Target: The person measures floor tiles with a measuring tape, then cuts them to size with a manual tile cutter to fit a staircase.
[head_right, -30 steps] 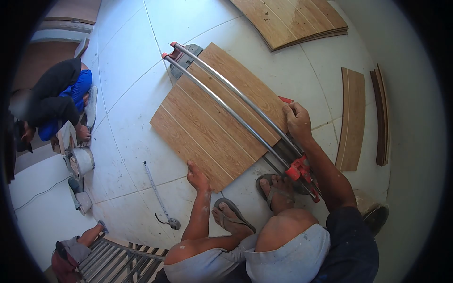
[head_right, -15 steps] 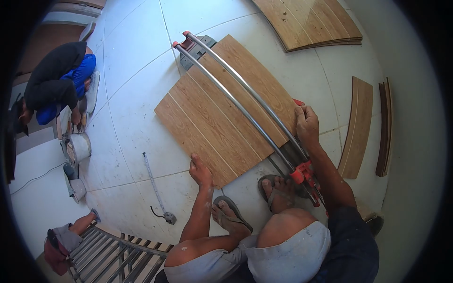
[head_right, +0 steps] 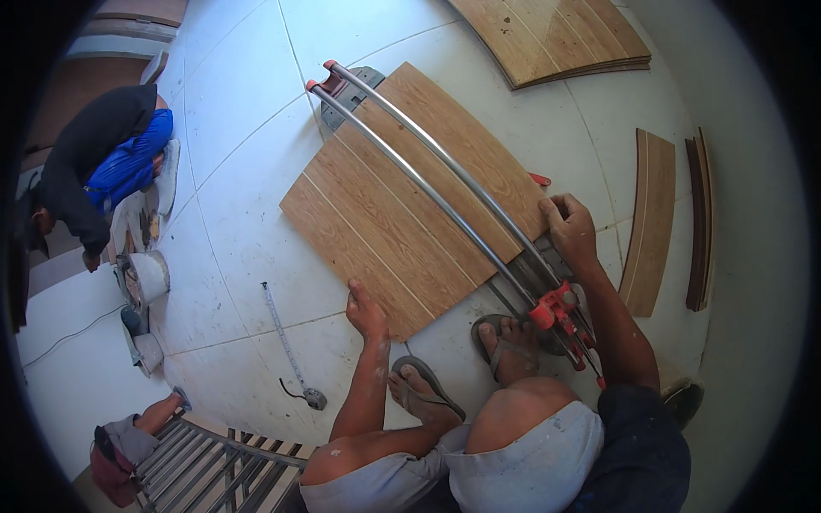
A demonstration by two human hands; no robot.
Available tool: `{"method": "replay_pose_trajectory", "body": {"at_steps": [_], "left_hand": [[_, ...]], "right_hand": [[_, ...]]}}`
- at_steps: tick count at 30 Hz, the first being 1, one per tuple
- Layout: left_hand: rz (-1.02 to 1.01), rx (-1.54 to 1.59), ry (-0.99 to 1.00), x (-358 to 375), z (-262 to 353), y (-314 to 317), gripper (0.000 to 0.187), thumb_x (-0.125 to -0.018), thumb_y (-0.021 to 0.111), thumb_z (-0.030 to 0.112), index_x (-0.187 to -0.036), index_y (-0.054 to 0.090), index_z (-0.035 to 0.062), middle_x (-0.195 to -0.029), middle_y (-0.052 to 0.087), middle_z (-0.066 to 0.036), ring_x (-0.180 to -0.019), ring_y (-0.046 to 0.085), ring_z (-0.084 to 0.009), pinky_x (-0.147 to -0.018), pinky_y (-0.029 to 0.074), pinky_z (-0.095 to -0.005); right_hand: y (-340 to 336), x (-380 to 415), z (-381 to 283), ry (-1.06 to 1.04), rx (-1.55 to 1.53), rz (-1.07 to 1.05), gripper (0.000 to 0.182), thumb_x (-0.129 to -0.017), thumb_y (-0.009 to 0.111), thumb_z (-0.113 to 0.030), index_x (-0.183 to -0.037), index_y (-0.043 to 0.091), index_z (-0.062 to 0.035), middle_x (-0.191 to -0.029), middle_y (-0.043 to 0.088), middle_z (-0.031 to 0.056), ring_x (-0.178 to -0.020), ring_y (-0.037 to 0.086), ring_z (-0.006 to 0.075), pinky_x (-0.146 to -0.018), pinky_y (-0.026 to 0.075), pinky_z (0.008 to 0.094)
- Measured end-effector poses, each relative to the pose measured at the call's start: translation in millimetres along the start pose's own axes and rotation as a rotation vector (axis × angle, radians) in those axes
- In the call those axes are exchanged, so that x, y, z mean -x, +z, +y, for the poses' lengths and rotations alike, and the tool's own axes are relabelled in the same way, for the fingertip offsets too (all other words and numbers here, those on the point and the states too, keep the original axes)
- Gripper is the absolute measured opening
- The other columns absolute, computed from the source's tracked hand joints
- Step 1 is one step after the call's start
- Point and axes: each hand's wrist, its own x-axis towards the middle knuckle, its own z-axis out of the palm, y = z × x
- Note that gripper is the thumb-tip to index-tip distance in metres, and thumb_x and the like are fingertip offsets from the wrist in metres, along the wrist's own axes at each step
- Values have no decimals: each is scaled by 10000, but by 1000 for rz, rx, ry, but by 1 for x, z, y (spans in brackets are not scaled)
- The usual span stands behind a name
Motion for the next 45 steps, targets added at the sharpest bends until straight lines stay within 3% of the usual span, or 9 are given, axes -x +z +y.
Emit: {"method": "replay_pose_trajectory", "body": {"at_steps": [8, 14, 17, 19, 24, 26, 30, 42, 45], "left_hand": [[11, 7, -6, 0, 0, 1, 656, -1082, 474, 516, -1035, 659, -111, -894, 700, -186, -821, 606, -265, -808, 488, -398], [-63, 66, -52, -7, -20, 3, 700, -1079, 472, 542, -1255, 634, -115, -1140, 712, -217, -1002, 659, -311, -903, 517, -406], [-62, 197, -148, 7, 8, 5, 721, -1070, 480, 565, -1289, 619, -108, -1189, 692, -212, -1019, 652, -301, -912, 521, -392], [-56, 199, -131, 1, 1, 6, 731, -1064, 485, 577, -1295, 615, -104, -1209, 682, -210, -1031, 648, -295, -919, 523, -389], [-56, 199, -154, 5, 2, 4, 752, -1054, 495, 596, -1316, 603, -101, -1253, 662, -211, -1069, 641, -291, -931, 525, -387], [-101, 194, -192, 3, 7, 2, 766, -1046, 525, 581, -1424, 528, -85, -1370, 612, -196, -1175, 623, -293, -1002, 512, -385], [-80, 214, -203, 11, 17, 7, 759, -1055, 491, 593, -1371, 569, -93, -1268, 656, -211, -1079, 645, -294, -936, 530, -385], [-64, 180, -234, 14, 18, 6, 742, -1055, 506, 577, -1375, 562, -90, -1307, 637, -211, -1106, 641, -296, -937, 534, -383], [-98, 222, -202, 13, 9, 5, 790, -1038, 526, 594, -1456, 508, -77, -1400, 595, -201, -1200, 611, -300, -1008, 510, -386]], "right_hand": [[-3, 17, 18, 82, -98, -92, 308, -1012, 675, -279, -1029, 701, 28, -775, 643, 11, -696, 523, 80, -654, 454, 281], [-15, 11, 25, 39, -40, -114, 326, -973, 718, -306, -1067, 731, 5, -819, 684, 21, -737, 564, 94, -677, 469, 300], [-13, 15, 23, 105, -110, -108, 319, -969, 727, -292, -1077, 732, 8, -826, 693, 19, -736, 565, 87, -667, 462, 292], [-11, 13, 19, 97, -180, -117, 291, -999, 715, -266, -1075, 720, 15, -823, 670, -25, -707, 503, 27, -619, 397, 235], [-12, 14, 22, 127, -205, -105, 303, -961, 746, -262, -1080, 732, 16, -799, 688, 0, -695, 543, 59, -632, 434, 258], [-9, 12, 22, 137, -209, -97, 303, -961, 747, -262, -1078, 731, 17, -796, 686, -1, -688, 540, 57, -628, 431, 256], [-8, 10, 27, 146, -265, -77, 312, -953, 757, -260, -1079, 731, 25, -802, 691, 3, -686, 545, 58, -625, 434, 250], [-5, 4, 18, 238, -403, -53, 332, -941, 781, -279, -1051, 732, 30, -844, 718, 50, -728, 613, 85, -665, 493, 239], [-4, 2, 21, 265, -400, -67, 334, -939, 785, -291, -1040, 732, 22, -852, 720, 49, -726, 620, 92, -657, 493, 242]]}}
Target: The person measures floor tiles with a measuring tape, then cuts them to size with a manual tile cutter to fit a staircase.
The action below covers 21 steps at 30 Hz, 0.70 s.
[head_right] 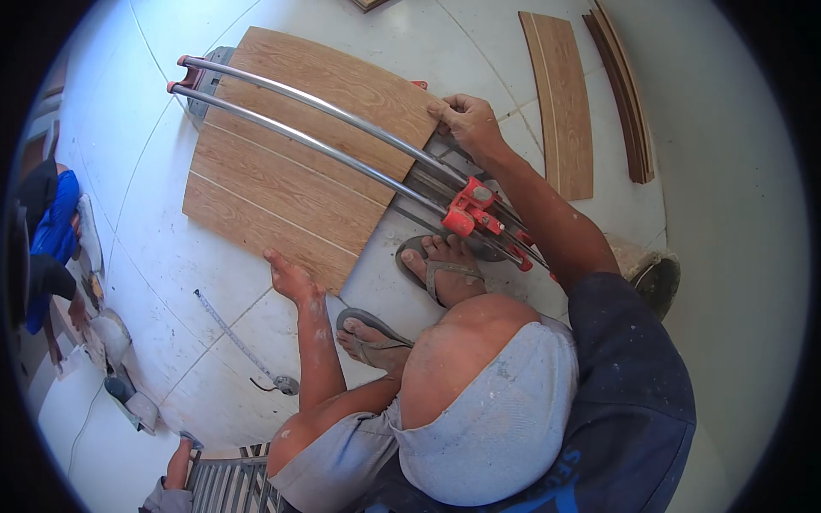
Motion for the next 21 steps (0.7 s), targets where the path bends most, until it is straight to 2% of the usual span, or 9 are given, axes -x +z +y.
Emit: {"method": "replay_pose_trajectory", "body": {"at_steps": [9, 12, 21], "left_hand": [[-1, 20, -45, 3, 5, 4, 774, -1045, 522, 580, -1452, 510, -77, -1393, 598, -197, -1193, 616, -296, -996, 518, -385], [26, 9, -17, 1, 1, 4, 748, -1053, 505, 579, -1401, 550, -82, -1341, 624, -195, -1155, 625, -290, -980, 515, -381], [8, -7, -46, -4, -2, 0, 784, -1040, 529, 590, -1470, 494, -65, -1405, 592, -189, -1202, 613, -290, -1005, 514, -381]], "right_hand": [[0, -1, 2, -9, 1, 8, 349, -942, 783, -319, -1040, 723, 11, -869, 722, 52, -741, 633, 100, -682, 511, 243], [0, -1, 3, -10, -13, 5, 350, -944, 780, -319, -1048, 717, 10, -874, 721, 54, -749, 633, 101, -695, 514, 244], [-1, 0, 5, -24, -47, -13, 362, -951, 777, -326, -1044, 711, 17, -846, 706, 46, -741, 621, 96, -693, 508, 241]]}}
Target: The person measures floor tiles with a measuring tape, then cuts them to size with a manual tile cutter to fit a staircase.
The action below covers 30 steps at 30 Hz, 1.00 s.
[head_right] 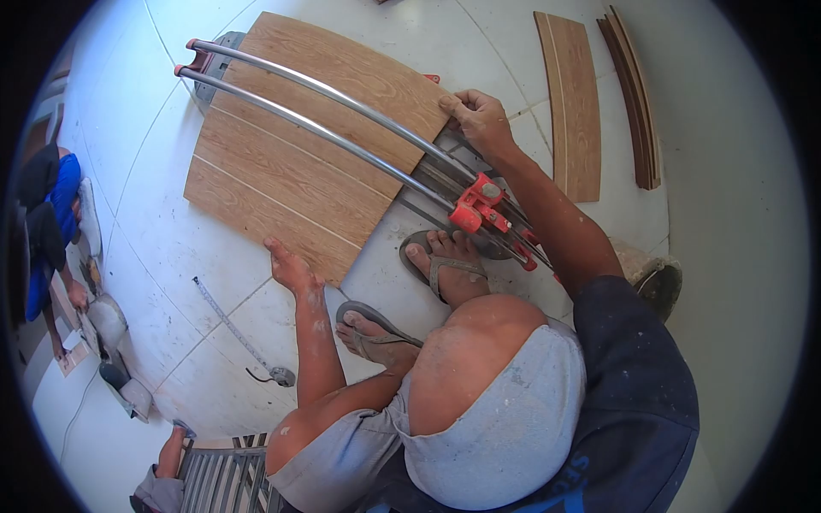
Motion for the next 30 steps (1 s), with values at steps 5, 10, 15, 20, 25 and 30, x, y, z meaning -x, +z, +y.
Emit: {"method": "replay_pose_trajectory", "body": {"at_steps": [5, 10, 15, 20, 25, 30], "left_hand": [[-29, 55, -7, -5, -3, 1, 775, -1042, 517, 602, -1440, 529, -63, -1401, 600, -197, -1219, 597, -293, -1030, 481, -384], [-26, 31, 0, 2, 4, 3, 794, -1033, 545, 592, -1456, 498, -79, -1403, 593, -189, -1210, 607, -287, -1026, 499, -386], [-32, 25, -29, 4, 7, 5, 790, -1036, 535, 593, -1454, 503, -77, -1402, 591, -193, -1206, 607, -288, -1020, 500, -382], [-51, 10, -16, 1, 3, 0, 778, -1037, 532, 594, -1453, 509, -63, -1398, 595, -191, -1197, 610, -288, -1011, 503, -379], [30, -30, 1, 3, 3, 5, 710, -1053, 508, 582, -1333, 605, -64, -1242, 670, -175, -1092, 629, -270, -947, 508, -373], [38, -22, 32, -2, -6, 5, 700, -1062, 499, 571, -1339, 600, -64, -1264, 658, -181, -1089, 628, -272, -948, 508, -372]], "right_hand": [[-1, 0, -2, -7, 35, 5, 352, -959, 770, -323, -1039, 711, 14, -837, 701, 40, -739, 620, 93, -692, 507, 235], [1, 0, -5, 30, -6, 13, 351, -964, 765, -317, -1045, 710, 19, -844, 703, 41, -741, 618, 97, -699, 512, 238], [1, -2, -5, 26, -2, 23, 333, -966, 762, -302, -1046, 709, 18, -848, 703, 43, -750, 620, 99, -708, 516, 241], [3, 0, -3, 19, 0, 18, 323, -965, 766, -294, -1045, 710, 14, -846, 701, 40, -746, 621, 98, -704, 517, 242], [4, -1, -5, 48, 2, 31, 301, -965, 767, -291, -1030, 710, -2, -838, 694, 30, -728, 618, 87, -702, 529, 242], [3, -3, -3, 57, -7, 19, 297, -967, 764, -293, -1024, 710, -6, -833, 691, 27, -726, 615, 84, -709, 533, 241]]}}
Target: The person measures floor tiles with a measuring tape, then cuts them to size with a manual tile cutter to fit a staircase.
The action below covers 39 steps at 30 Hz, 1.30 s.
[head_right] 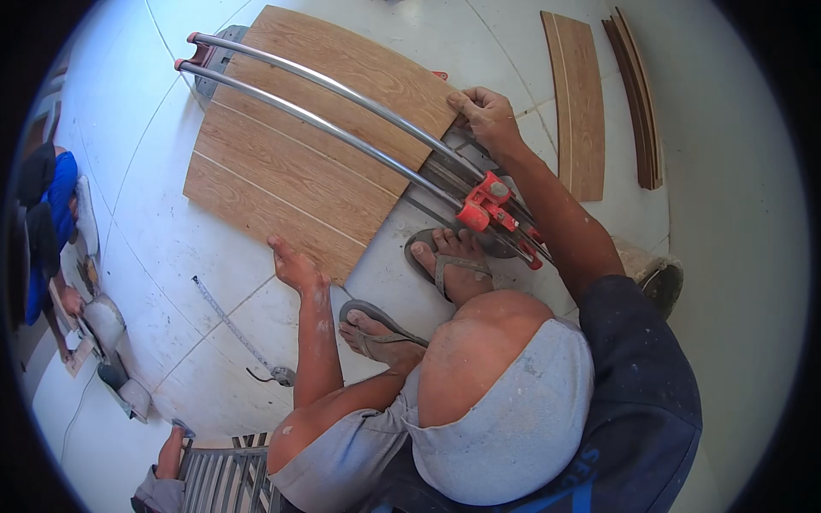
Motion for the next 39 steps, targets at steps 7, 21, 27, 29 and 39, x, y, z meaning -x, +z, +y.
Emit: {"method": "replay_pose_trajectory", "body": {"at_steps": [7, 21, 27, 29, 39], "left_hand": [[-19, 33, -32, 4, 3, 1, 667, -1073, 504, 534, -1341, 595, -71, -1265, 654, -188, -1081, 626, -266, -935, 514, -374], [-29, 42, 26, 1, -5, 2, 674, -1067, 518, 535, -1325, 592, -83, -1254, 655, -190, -1077, 622, -262, -958, 507, -378], [5, 49, 33, -4, -10, 1, 689, -1072, 498, 543, -1330, 577, -91, -1278, 646, -194, -1093, 627, -281, -981, 501, -392], [-6, 37, 29, -3, -8, 0, 690, -1077, 489, 538, -1344, 570, -93, -1280, 646, -198, -1109, 628, -282, -987, 504, -382], [13, -27, 75, -4, -10, 0, 629, -1085, 493, 502, -1270, 608, -87, -1172, 678, -185, -1036, 637, -246, -922, 512, -366]], "right_hand": [[-2, -2, 1, -16, 33, -3, 287, -971, 759, -288, -1008, 715, -7, -824, 686, 23, -726, 606, 82, -702, 521, 241], [0, 1, -4, 9, 29, 26, 312, -986, 738, -299, -1066, 703, 0, -899, 720, 41, -774, 650, 87, -723, 538, 247], [-1, -1, -1, 16, 30, 9, 320, -990, 732, -310, -1072, 702, -2, -893, 726, 44, -779, 660, 91, -713, 539, 252], [-1, -1, 2, 9, 40, 1, 326, -989, 732, -316, -1074, 700, -2, -886, 724, 44, -776, 659, 93, -711, 537, 252], [0, -4, 13, -62, 207, 53, 313, -1028, 673, -313, -1076, 684, -3, -857, 664, 1, -725, 575, 58, -669, 483, 229]]}}
